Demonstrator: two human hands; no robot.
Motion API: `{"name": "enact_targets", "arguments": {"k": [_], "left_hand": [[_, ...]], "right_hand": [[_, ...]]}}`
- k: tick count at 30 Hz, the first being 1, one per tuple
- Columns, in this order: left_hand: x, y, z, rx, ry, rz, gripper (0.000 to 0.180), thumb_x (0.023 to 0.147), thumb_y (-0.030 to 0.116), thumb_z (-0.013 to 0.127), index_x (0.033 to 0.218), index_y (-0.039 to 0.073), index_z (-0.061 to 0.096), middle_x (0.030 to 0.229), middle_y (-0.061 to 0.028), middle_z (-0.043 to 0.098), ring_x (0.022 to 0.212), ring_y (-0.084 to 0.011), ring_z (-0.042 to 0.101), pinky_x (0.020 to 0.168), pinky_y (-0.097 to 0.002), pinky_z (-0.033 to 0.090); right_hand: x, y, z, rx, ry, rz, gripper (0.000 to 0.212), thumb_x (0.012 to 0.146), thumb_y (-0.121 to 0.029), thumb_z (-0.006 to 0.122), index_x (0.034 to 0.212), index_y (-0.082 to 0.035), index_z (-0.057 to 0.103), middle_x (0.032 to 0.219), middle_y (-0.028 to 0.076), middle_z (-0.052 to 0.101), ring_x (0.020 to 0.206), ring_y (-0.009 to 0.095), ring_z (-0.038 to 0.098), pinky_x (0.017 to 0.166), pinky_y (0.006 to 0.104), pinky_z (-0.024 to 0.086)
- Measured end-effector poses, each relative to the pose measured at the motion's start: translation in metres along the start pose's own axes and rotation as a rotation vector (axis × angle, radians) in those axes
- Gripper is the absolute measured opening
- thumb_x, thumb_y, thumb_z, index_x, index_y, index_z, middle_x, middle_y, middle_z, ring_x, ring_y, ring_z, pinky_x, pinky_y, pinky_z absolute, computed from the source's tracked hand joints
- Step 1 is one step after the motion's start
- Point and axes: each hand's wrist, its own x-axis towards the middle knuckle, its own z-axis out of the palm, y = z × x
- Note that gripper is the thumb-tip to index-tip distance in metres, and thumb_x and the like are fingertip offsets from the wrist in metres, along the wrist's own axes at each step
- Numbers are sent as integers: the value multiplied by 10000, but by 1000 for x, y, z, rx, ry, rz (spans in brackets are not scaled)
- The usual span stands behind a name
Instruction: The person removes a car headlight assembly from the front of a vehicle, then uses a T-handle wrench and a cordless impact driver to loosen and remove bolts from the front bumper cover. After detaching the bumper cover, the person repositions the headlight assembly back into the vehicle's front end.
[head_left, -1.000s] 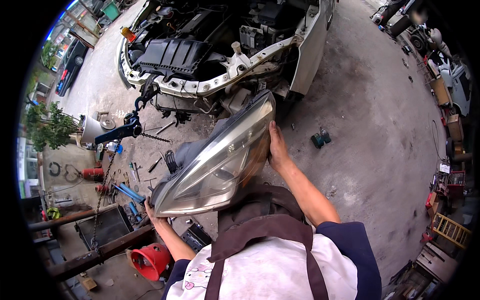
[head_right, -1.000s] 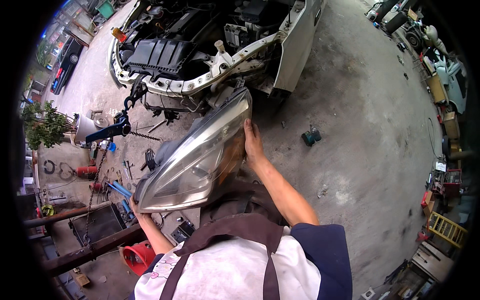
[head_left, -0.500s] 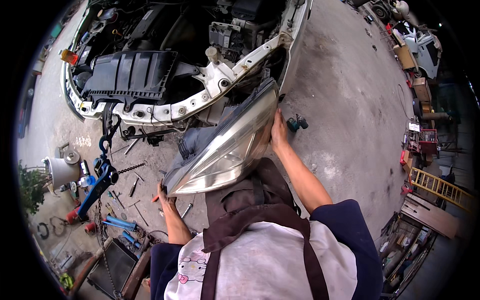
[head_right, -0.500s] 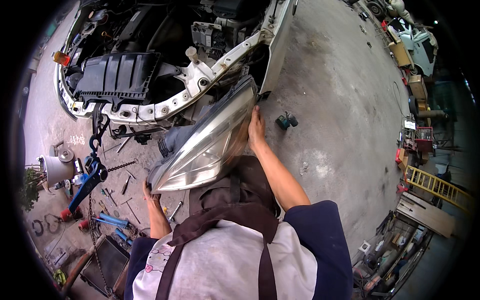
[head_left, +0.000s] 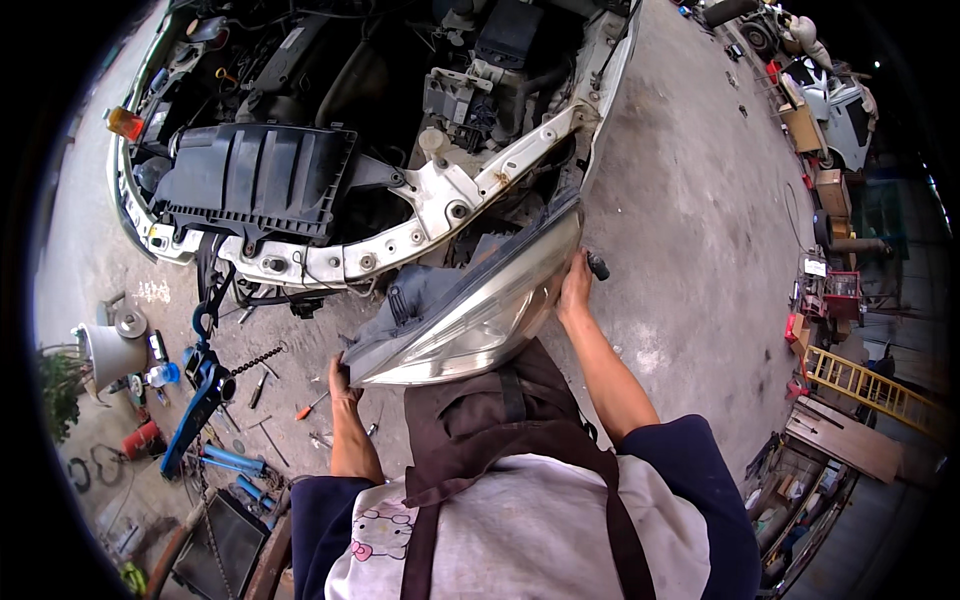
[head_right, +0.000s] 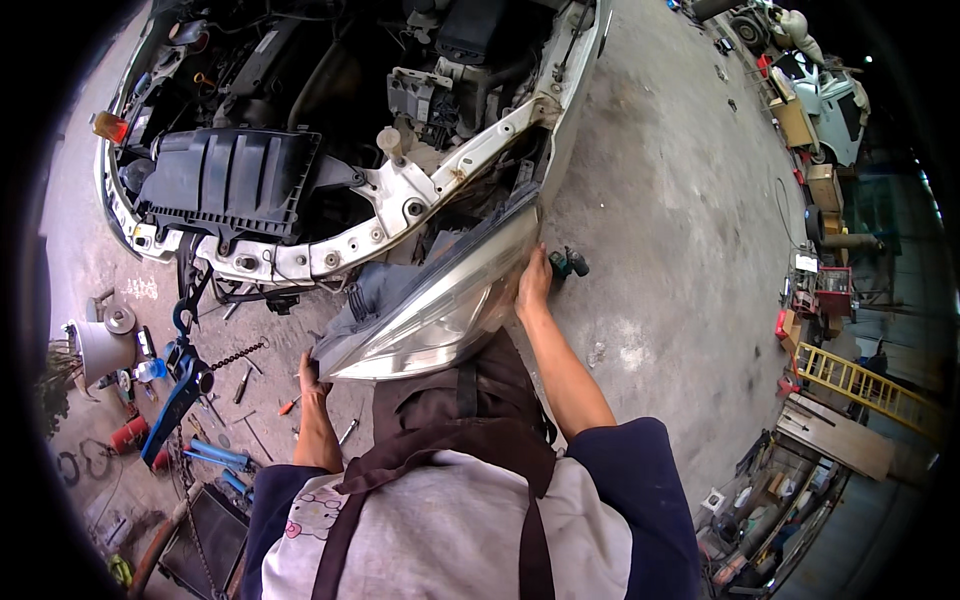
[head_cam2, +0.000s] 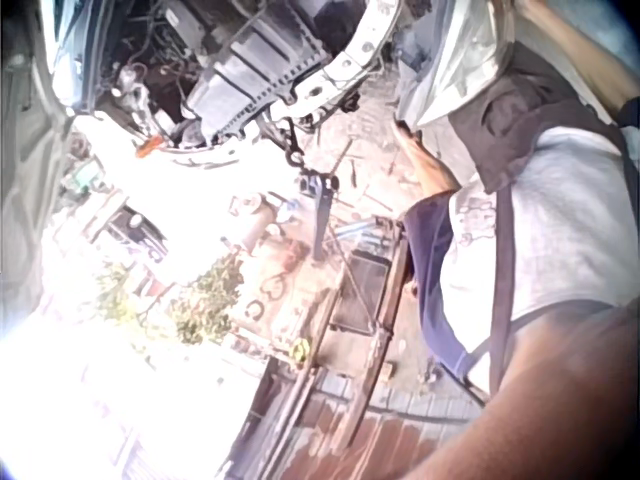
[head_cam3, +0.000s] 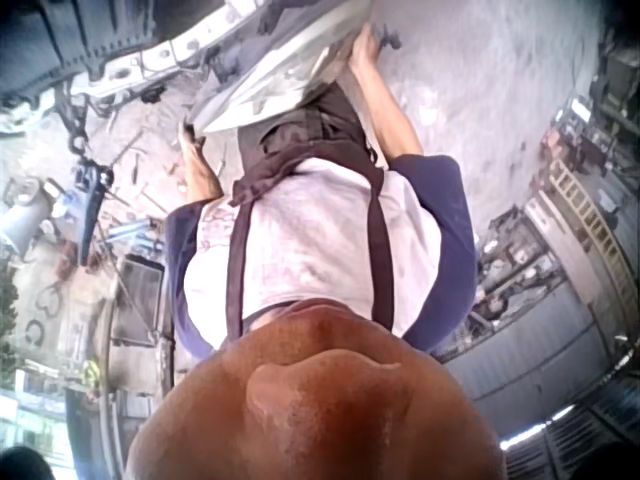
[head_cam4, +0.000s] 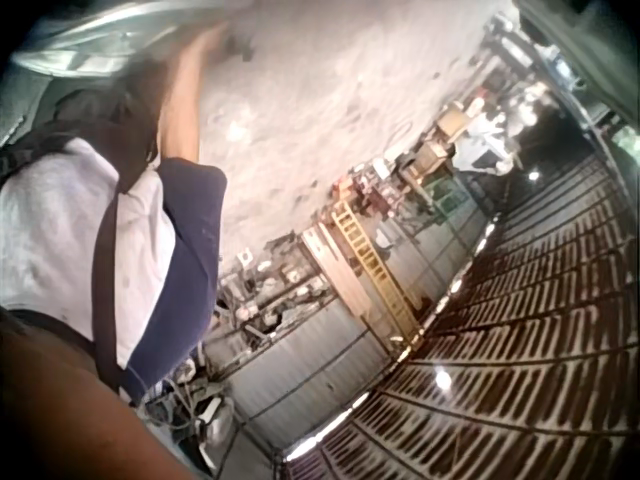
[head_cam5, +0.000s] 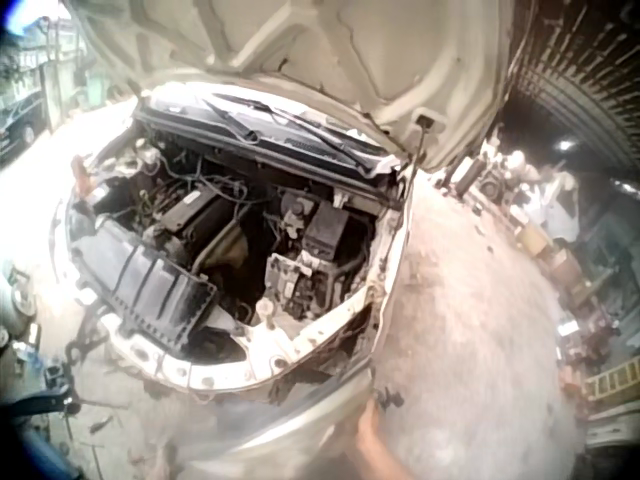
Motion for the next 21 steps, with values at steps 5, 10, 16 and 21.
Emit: {"name": "enact_targets", "arguments": {"k": [5,10,16,21], "left_hand": [[8,-11,5,64,40,-13,602,943,421,455,1325,-42,500,1296,-212,592,1172,-366,584,1040,-461,439],[33,-21,17,64,172,-88,533,948,437,461,1222,-2,589,1171,-186,661,1044,-354,644,972,-456,490],[74,-12,29,262,328,-125,517,972,394,439,1180,-59,573,1107,-184,666,959,-290,651,924,-370,490],[97,-10,72,306,421,-37,395,969,392,510,940,6,589,798,-83,578,706,-221,551,784,-358,492]], "right_hand": [[8,-16,15,23,-17,53,584,1053,-456,368,1362,28,477,1363,122,528,1221,227,507,1029,340,399],[30,-31,19,18,-18,52,581,1050,-467,368,1319,27,513,1322,125,551,1189,235,525,1004,347,418],[59,-32,22,9,-45,13,554,1049,-429,358,1397,-7,442,1397,111,498,1243,249,497,1041,363,404],[58,-42,24,-5,-20,9,582,1046,-449,319,1420,-15,426,1428,104,480,1266,264,482,1058,360,387]]}}
